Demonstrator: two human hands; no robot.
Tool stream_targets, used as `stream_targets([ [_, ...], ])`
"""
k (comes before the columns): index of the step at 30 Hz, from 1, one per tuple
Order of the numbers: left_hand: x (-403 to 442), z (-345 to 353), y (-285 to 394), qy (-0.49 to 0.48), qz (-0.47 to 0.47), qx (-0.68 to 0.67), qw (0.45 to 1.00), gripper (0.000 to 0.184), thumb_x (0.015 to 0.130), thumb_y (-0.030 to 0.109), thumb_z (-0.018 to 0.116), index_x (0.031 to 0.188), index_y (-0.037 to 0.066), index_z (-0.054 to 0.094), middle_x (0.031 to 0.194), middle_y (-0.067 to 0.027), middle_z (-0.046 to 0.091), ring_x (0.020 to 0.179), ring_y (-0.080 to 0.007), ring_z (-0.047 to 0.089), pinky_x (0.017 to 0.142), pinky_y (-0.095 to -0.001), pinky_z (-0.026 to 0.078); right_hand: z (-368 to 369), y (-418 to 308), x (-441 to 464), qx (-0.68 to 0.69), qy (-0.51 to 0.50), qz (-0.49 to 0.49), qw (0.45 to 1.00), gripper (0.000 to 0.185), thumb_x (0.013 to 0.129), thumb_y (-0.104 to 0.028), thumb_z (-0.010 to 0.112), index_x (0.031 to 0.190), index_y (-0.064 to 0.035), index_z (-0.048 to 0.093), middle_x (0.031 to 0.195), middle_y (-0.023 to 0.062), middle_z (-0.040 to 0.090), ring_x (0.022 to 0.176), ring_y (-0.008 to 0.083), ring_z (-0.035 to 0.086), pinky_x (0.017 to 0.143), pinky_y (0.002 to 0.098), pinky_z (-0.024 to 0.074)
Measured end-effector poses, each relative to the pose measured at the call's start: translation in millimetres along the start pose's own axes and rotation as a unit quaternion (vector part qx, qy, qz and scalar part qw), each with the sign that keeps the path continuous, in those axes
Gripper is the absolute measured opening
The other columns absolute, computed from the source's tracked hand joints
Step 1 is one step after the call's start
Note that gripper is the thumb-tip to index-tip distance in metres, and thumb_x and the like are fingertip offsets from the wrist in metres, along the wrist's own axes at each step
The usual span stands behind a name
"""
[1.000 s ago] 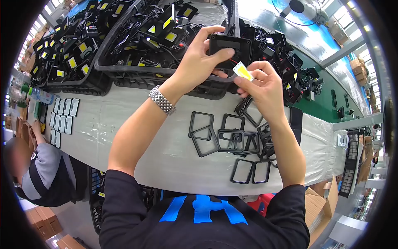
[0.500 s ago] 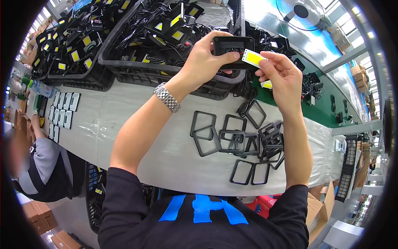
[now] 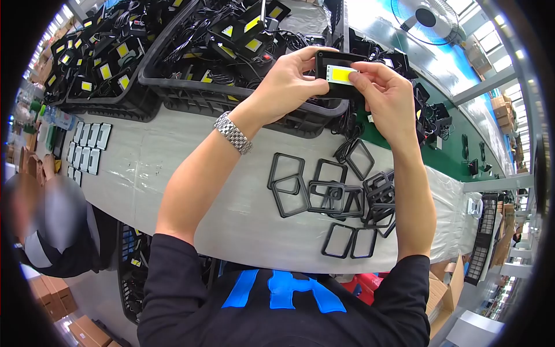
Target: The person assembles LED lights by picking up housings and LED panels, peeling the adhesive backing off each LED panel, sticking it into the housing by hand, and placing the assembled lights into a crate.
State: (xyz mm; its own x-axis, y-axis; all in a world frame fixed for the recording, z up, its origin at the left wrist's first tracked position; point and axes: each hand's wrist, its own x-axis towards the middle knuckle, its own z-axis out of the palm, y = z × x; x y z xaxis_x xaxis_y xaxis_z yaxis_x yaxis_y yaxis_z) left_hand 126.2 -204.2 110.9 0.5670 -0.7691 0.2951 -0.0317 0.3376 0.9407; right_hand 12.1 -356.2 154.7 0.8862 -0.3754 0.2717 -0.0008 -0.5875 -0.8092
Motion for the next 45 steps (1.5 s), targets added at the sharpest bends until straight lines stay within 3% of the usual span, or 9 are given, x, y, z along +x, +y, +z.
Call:
stream_targets([
  [6, 0, 0, 0, 0.008, 0.003, 0.047, 0.999, 0.044, 0.081, -0.003, 0.056, 0.125, -0.001, 0.053, 0.109, -0.0079, 0.062, 0.093, -0.0117, 0.063, 0.080, -0.0248, 0.054, 6, 2, 0, -0.041, 0.029, -0.031, 0.998, 0.024, 0.086, -0.017, 0.066, 0.102, 0.0014, 0.068, 0.077, 0.0077, 0.070, 0.070, 0.0094, 0.063, 0.066, 0.0249, 0.0489],
  [12, 2, 5, -1, 0.041, -0.061, -0.150, 0.986, 0.032, 0.087, 0.006, 0.055, 0.118, 0.001, 0.058, 0.092, -0.0040, 0.065, 0.079, -0.0040, 0.059, 0.063, -0.0182, 0.048, 8, -7, -4, -0.128, 0.033, -0.041, 0.990, 0.023, 0.087, -0.016, 0.063, 0.102, 0.0015, 0.066, 0.080, 0.0137, 0.070, 0.070, 0.0199, 0.067, 0.068, 0.0303, 0.0506],
  [18, 0, 8, 2, 0.044, 0.008, 0.108, 0.993, 0.034, 0.087, 0.006, 0.059, 0.120, -0.001, 0.056, 0.099, -0.0079, 0.067, 0.080, -0.0068, 0.059, 0.067, -0.0199, 0.049, 8, -14, -5, -0.141, 0.026, -0.018, 0.990, 0.020, 0.087, -0.014, 0.062, 0.101, 0.0000, 0.065, 0.083, 0.0162, 0.069, 0.070, 0.0251, 0.067, 0.068, 0.0329, 0.0505],
  [21, 1, 5, -2, 0.045, 0.002, 0.118, 0.992, 0.038, 0.087, 0.009, 0.064, 0.124, 0.009, 0.057, 0.096, -0.0009, 0.066, 0.068, 0.0008, 0.052, 0.056, -0.0151, 0.042, 8, -15, -6, -0.150, 0.025, -0.017, 0.988, 0.020, 0.087, -0.013, 0.062, 0.101, 0.0006, 0.065, 0.083, 0.0163, 0.069, 0.069, 0.0249, 0.067, 0.067, 0.0330, 0.0504],
  [24, -1, 9, 3, 0.050, 0.004, 0.063, 0.997, 0.034, 0.086, 0.004, 0.058, 0.119, -0.001, 0.056, 0.099, -0.0078, 0.067, 0.082, -0.0074, 0.061, 0.070, -0.0209, 0.050, 7, -15, -6, -0.134, 0.026, -0.015, 0.991, 0.020, 0.087, -0.013, 0.062, 0.101, 0.0010, 0.065, 0.082, 0.0165, 0.069, 0.069, 0.0246, 0.067, 0.068, 0.0327, 0.0503],
  [30, 2, 2, -5, 0.050, -0.056, -0.105, 0.992, 0.033, 0.090, 0.008, 0.047, 0.120, 0.002, 0.057, 0.093, -0.0057, 0.064, 0.083, -0.0109, 0.066, 0.073, -0.0242, 0.055, 4, 1, -2, -0.086, 0.015, -0.041, 0.995, 0.020, 0.086, -0.013, 0.063, 0.099, 0.0019, 0.066, 0.079, 0.0123, 0.069, 0.068, 0.0165, 0.065, 0.066, 0.0291, 0.0496],
  [36, 3, 1, -8, 0.048, -0.054, -0.114, 0.991, 0.034, 0.091, 0.010, 0.044, 0.122, 0.003, 0.057, 0.093, -0.0064, 0.064, 0.082, -0.0125, 0.067, 0.074, -0.0258, 0.056, 3, 7, 2, -0.001, -0.005, -0.035, 0.999, 0.021, 0.085, -0.015, 0.065, 0.097, 0.0019, 0.067, 0.077, 0.0088, 0.069, 0.067, 0.0107, 0.063, 0.066, 0.0257, 0.0489],
  [42, 3, 1, -9, 0.046, -0.059, -0.115, 0.991, 0.032, 0.091, 0.010, 0.049, 0.121, 0.001, 0.056, 0.092, -0.0073, 0.064, 0.080, -0.0121, 0.066, 0.074, -0.0250, 0.055, 9, -2, -2, -0.112, 0.025, -0.028, 0.993, 0.021, 0.085, -0.016, 0.064, 0.098, 0.0008, 0.067, 0.078, 0.0127, 0.069, 0.069, 0.0198, 0.067, 0.068, 0.0302, 0.0506],
  [45, 0, 5, -4, 0.048, 0.021, 0.121, 0.991, 0.033, 0.088, 0.006, 0.055, 0.121, -0.001, 0.055, 0.093, -0.0091, 0.065, 0.080, -0.0118, 0.066, 0.071, -0.0236, 0.054, 13, -9, -3, -0.148, 0.030, -0.015, 0.988, 0.020, 0.085, -0.015, 0.063, 0.098, 0.0003, 0.067, 0.079, 0.0147, 0.069, 0.070, 0.0249, 0.067, 0.070, 0.0324, 0.0509],
])
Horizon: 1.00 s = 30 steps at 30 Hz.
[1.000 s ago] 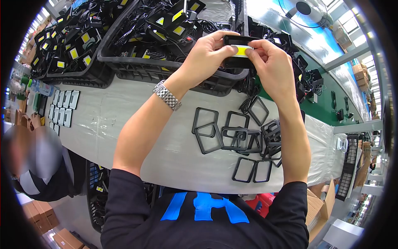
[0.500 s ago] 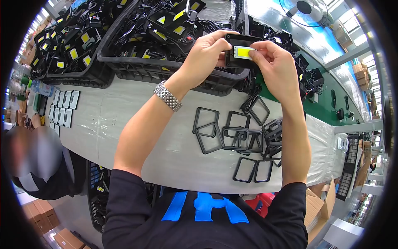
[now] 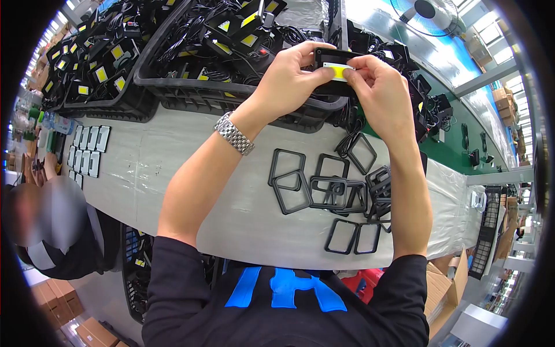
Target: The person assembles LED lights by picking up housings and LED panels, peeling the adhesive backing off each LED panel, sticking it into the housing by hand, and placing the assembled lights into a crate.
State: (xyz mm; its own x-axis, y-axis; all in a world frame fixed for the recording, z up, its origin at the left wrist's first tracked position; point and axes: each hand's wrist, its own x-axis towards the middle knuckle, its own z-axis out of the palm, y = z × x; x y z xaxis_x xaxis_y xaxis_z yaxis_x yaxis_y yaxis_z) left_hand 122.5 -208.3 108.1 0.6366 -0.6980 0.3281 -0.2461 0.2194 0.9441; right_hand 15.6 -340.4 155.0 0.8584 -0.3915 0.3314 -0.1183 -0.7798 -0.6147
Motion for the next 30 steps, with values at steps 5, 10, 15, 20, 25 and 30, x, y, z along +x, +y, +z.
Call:
stream_targets([
  [5, 3, 5, -4, 0.019, 0.009, -0.014, 1.000, 0.035, 0.085, 0.003, 0.060, 0.119, -0.002, 0.054, 0.098, -0.0125, 0.066, 0.082, -0.0127, 0.066, 0.069, -0.0229, 0.052, -10, -3, 2, -0.090, -0.019, -0.012, 0.996, 0.022, 0.086, -0.016, 0.063, 0.101, -0.0010, 0.066, 0.076, 0.0142, 0.069, 0.069, 0.0245, 0.067, 0.070, 0.0314, 0.0510],
  [10, -1, 5, 1, 0.041, -0.010, -0.032, 0.999, 0.035, 0.085, 0.001, 0.062, 0.120, 0.000, 0.056, 0.103, -0.0121, 0.066, 0.085, -0.0111, 0.065, 0.075, -0.0227, 0.053, -19, 10, 0, -0.005, 0.052, 0.003, 0.999, 0.031, 0.084, -0.021, 0.068, 0.106, 0.0010, 0.065, 0.077, 0.0097, 0.069, 0.069, 0.0145, 0.065, 0.064, 0.0278, 0.0509],
  [15, 1, 4, -1, 0.035, 0.002, -0.038, 0.999, 0.034, 0.083, 0.000, 0.060, 0.117, -0.001, 0.056, 0.099, -0.0128, 0.067, 0.080, -0.0120, 0.066, 0.070, -0.0223, 0.053, 19, 41, 1, 0.333, -0.015, 0.061, 0.941, 0.025, 0.088, -0.011, 0.065, 0.108, 0.0038, 0.065, 0.088, 0.0037, 0.067, 0.077, 0.0057, 0.058, 0.071, 0.0207, 0.0458],
  [20, 3, 7, -2, 0.020, 0.003, -0.026, 0.999, 0.033, 0.083, -0.001, 0.059, 0.116, 0.001, 0.058, 0.097, -0.0122, 0.066, 0.084, -0.0120, 0.065, 0.071, -0.0225, 0.053, 28, 34, -10, 0.421, 0.022, 0.100, 0.901, 0.020, 0.089, -0.009, 0.063, 0.106, 0.0037, 0.066, 0.091, 0.0029, 0.066, 0.079, 0.0056, 0.057, 0.072, 0.0201, 0.0460],
  [25, 1, 8, 8, 0.018, -0.023, -0.009, 1.000, 0.032, 0.083, -0.001, 0.060, 0.115, 0.001, 0.057, 0.097, -0.0113, 0.066, 0.084, -0.0127, 0.065, 0.071, -0.0228, 0.052, 32, 36, -12, 0.445, 0.038, 0.128, 0.886, 0.021, 0.089, -0.008, 0.063, 0.105, 0.0044, 0.066, 0.088, 0.0033, 0.066, 0.076, 0.0043, 0.055, 0.067, 0.0199, 0.0444],
  [30, 2, 8, 5, 0.023, -0.025, -0.004, 0.999, 0.034, 0.085, 0.000, 0.060, 0.118, 0.000, 0.055, 0.104, -0.0145, 0.066, 0.088, -0.0134, 0.066, 0.075, -0.0234, 0.053, 29, 42, -8, 0.426, 0.020, 0.104, 0.899, 0.021, 0.088, -0.006, 0.062, 0.106, 0.0039, 0.066, 0.087, 0.0029, 0.066, 0.075, 0.0045, 0.055, 0.066, 0.0200, 0.0444],
])
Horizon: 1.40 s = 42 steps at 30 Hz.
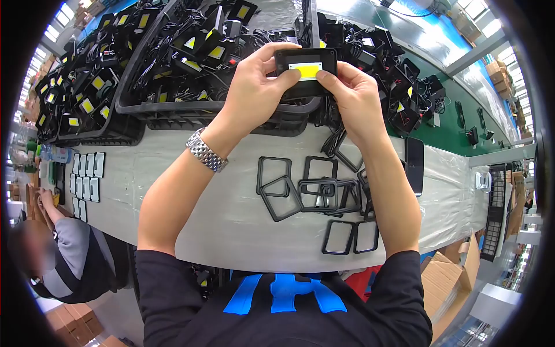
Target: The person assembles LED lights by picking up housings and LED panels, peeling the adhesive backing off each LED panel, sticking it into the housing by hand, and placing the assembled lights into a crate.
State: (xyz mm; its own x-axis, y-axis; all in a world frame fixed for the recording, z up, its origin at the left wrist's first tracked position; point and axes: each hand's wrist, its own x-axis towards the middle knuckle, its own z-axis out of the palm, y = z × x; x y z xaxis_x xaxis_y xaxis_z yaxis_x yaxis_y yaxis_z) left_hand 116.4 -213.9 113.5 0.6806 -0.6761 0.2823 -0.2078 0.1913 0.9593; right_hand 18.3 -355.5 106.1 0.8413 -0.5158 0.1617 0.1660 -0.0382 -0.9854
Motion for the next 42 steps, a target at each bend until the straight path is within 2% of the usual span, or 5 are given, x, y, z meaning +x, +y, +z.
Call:
stream_targets([
  [21, 46, -16, 49, -0.117, -0.079, 0.130, 0.981, 0.036, 0.085, 0.004, 0.062, 0.120, 0.001, 0.054, 0.098, -0.0084, 0.067, 0.087, -0.0142, 0.066, 0.071, -0.0292, 0.058, -48, -2, -36, -0.027, -0.004, 0.037, 0.999, 0.039, 0.091, -0.021, 0.063, 0.124, -0.0015, 0.056, 0.115, 0.0097, 0.060, 0.101, 0.0153, 0.059, 0.086, 0.0281, 0.0465],
  [30, 207, -57, 70, 0.101, 0.128, -0.095, 0.982, 0.039, 0.087, 0.000, 0.060, 0.122, -0.003, 0.045, 0.113, -0.0163, 0.057, 0.092, -0.0249, 0.064, 0.072, -0.0310, 0.058, -115, 5, -67, -0.049, 0.030, 0.116, 0.992, 0.032, 0.090, -0.019, 0.063, 0.117, -0.0024, 0.059, 0.105, 0.0074, 0.064, 0.094, 0.0137, 0.061, 0.079, 0.0270, 0.0477],
  [35, 237, -128, 5, 0.128, -0.044, 0.254, 0.958, 0.048, 0.087, 0.032, 0.064, 0.124, 0.003, 0.054, 0.114, -0.0134, 0.063, 0.107, -0.0190, 0.060, 0.086, -0.0365, 0.051, -133, 19, -56, -0.158, 0.055, 0.039, 0.985, 0.038, 0.088, -0.020, 0.066, 0.118, 0.0016, 0.058, 0.104, 0.0099, 0.065, 0.093, 0.0138, 0.061, 0.083, 0.0277, 0.0479],
  [38, 178, -101, 4, 0.042, 0.174, 0.573, 0.800, 0.060, 0.085, 0.042, 0.062, 0.128, 0.001, 0.052, 0.128, -0.0213, 0.056, 0.121, -0.0313, 0.052, 0.103, -0.0369, 0.038, -150, 45, -25, -0.254, 0.078, 0.009, 0.964, 0.039, 0.084, -0.019, 0.068, 0.117, 0.0012, 0.058, 0.104, 0.0125, 0.066, 0.093, 0.0182, 0.063, 0.083, 0.0300, 0.0492],
  [42, 74, -35, 28, -0.088, 0.250, 0.568, 0.779, 0.039, 0.089, 0.028, 0.060, 0.121, 0.005, 0.058, 0.131, -0.0175, 0.054, 0.124, -0.0324, 0.049, 0.105, -0.0394, 0.037, -158, 69, 25, -0.487, 0.125, -0.174, 0.847, 0.039, 0.081, -0.014, 0.064, 0.117, -0.0018, 0.059, 0.108, 0.0181, 0.062, 0.102, 0.0328, 0.059, 0.091, 0.0387, 0.0464],
])
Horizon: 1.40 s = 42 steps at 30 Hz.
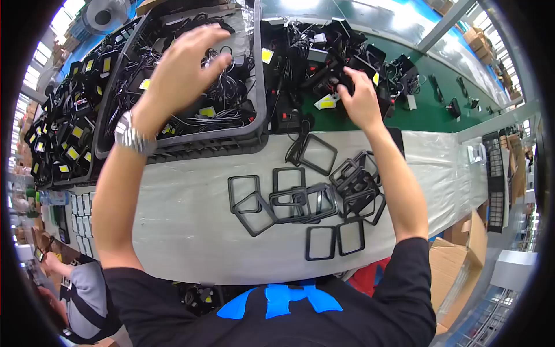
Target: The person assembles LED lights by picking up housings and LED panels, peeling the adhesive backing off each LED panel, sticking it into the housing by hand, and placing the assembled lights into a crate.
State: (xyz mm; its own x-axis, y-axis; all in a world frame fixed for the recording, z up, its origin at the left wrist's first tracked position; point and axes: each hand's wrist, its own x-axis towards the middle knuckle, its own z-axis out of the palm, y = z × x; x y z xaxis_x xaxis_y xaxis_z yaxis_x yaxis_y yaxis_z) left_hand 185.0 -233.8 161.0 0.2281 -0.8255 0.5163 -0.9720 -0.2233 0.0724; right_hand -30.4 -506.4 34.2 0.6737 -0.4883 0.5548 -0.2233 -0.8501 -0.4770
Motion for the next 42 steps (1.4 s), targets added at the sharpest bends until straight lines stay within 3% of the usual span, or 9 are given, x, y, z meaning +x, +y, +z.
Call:
stream_targets([
  [5, -55, -7, 68, 0.019, 0.017, -0.181, 0.983, 0.033, 0.081, 0.008, 0.067, 0.113, 0.002, 0.062, 0.123, -0.0166, 0.060, 0.112, -0.0312, 0.059, 0.096, -0.0369, 0.045, 11, 12, 25, -0.138, -0.118, -0.047, 0.982, 0.023, 0.086, -0.015, 0.058, 0.106, -0.0066, 0.066, 0.095, 0.0151, 0.067, 0.095, 0.0326, 0.061, 0.086, 0.0444, 0.0460],
  [13, -105, 34, 116, 0.004, -0.063, -0.361, 0.931, 0.027, 0.082, 0.010, 0.069, 0.107, 0.004, 0.064, 0.106, -0.0108, 0.064, 0.083, -0.0177, 0.064, 0.069, -0.0284, 0.053, 0, 4, 17, 0.004, -0.063, -0.019, 0.998, 0.023, 0.088, -0.016, 0.058, 0.106, -0.0040, 0.065, 0.091, 0.0197, 0.067, 0.086, 0.0359, 0.063, 0.080, 0.0411, 0.0489],
  [15, -106, 41, 117, -0.012, -0.076, -0.383, 0.920, 0.027, 0.083, 0.010, 0.068, 0.108, 0.003, 0.063, 0.106, -0.0108, 0.064, 0.082, -0.0172, 0.064, 0.068, -0.0280, 0.053, -2, 2, 15, 0.059, -0.052, 0.011, 0.997, 0.023, 0.088, -0.016, 0.058, 0.105, -0.0027, 0.065, 0.090, 0.0207, 0.067, 0.083, 0.0376, 0.063, 0.077, 0.0413, 0.0494],
  [20, -105, 55, 120, -0.041, -0.161, -0.477, 0.863, 0.025, 0.086, 0.007, 0.063, 0.111, 0.001, 0.062, 0.105, -0.0087, 0.064, 0.081, -0.0117, 0.062, 0.073, -0.0254, 0.051, -10, 0, 15, 0.172, -0.044, 0.076, 0.981, 0.023, 0.091, -0.014, 0.057, 0.105, 0.0020, 0.065, 0.076, 0.0088, 0.067, 0.065, 0.0090, 0.057, 0.063, 0.0244, 0.0453],
  [26, -84, 71, 137, -0.025, -0.187, -0.539, 0.821, 0.041, 0.090, 0.011, 0.061, 0.128, 0.002, 0.050, 0.098, -0.0074, 0.062, 0.083, -0.0094, 0.061, 0.074, -0.0249, 0.051, -43, -38, 7, 0.162, -0.097, 0.067, 0.980, 0.022, 0.091, -0.014, 0.058, 0.107, -0.0001, 0.065, 0.080, 0.0085, 0.067, 0.068, 0.0099, 0.058, 0.066, 0.0248, 0.0459],
  [30, -52, 67, 151, -0.027, -0.228, -0.533, 0.815, 0.058, 0.085, 0.017, 0.064, 0.135, 0.001, 0.038, 0.123, -0.0172, 0.053, 0.081, -0.0175, 0.063, 0.068, -0.0266, 0.051, -65, -61, 2, 0.123, -0.131, -0.015, 0.984, 0.022, 0.088, -0.009, 0.059, 0.107, 0.0005, 0.065, 0.091, 0.0132, 0.067, 0.078, 0.0211, 0.063, 0.072, 0.0301, 0.0484],
  [34, -34, 87, 153, -0.032, -0.147, -0.598, 0.788, 0.058, 0.084, 0.011, 0.062, 0.136, 0.004, 0.038, 0.123, -0.0174, 0.053, 0.082, -0.0174, 0.063, 0.070, -0.0265, 0.051, -80, -81, -9, 0.097, -0.163, -0.103, 0.976, 0.019, 0.085, -0.006, 0.061, 0.103, 0.0005, 0.065, 0.088, 0.0144, 0.065, 0.079, 0.0274, 0.061, 0.072, 0.0339, 0.0488],
  [38, -35, 65, 168, -0.059, -0.183, -0.664, 0.723, 0.054, 0.083, -0.001, 0.053, 0.134, 0.005, 0.038, 0.119, -0.0131, 0.053, 0.086, -0.0152, 0.064, 0.069, -0.0268, 0.056, -98, -100, -18, 0.110, -0.166, -0.147, 0.969, 0.020, 0.085, -0.007, 0.062, 0.104, -0.0011, 0.066, 0.085, 0.0119, 0.066, 0.078, 0.0234, 0.062, 0.072, 0.0314, 0.0495],
  [42, -39, 67, 171, -0.044, -0.187, -0.710, 0.677, 0.053, 0.082, -0.008, 0.045, 0.133, 0.005, 0.038, 0.115, -0.0115, 0.053, 0.091, -0.0152, 0.063, 0.072, -0.0285, 0.059, -94, -105, -35, 0.252, -0.092, 0.014, 0.963, 0.026, 0.083, -0.012, 0.069, 0.107, -0.0023, 0.066, 0.092, 0.0071, 0.068, 0.082, 0.0112, 0.062, 0.075, 0.0263, 0.0509],
])
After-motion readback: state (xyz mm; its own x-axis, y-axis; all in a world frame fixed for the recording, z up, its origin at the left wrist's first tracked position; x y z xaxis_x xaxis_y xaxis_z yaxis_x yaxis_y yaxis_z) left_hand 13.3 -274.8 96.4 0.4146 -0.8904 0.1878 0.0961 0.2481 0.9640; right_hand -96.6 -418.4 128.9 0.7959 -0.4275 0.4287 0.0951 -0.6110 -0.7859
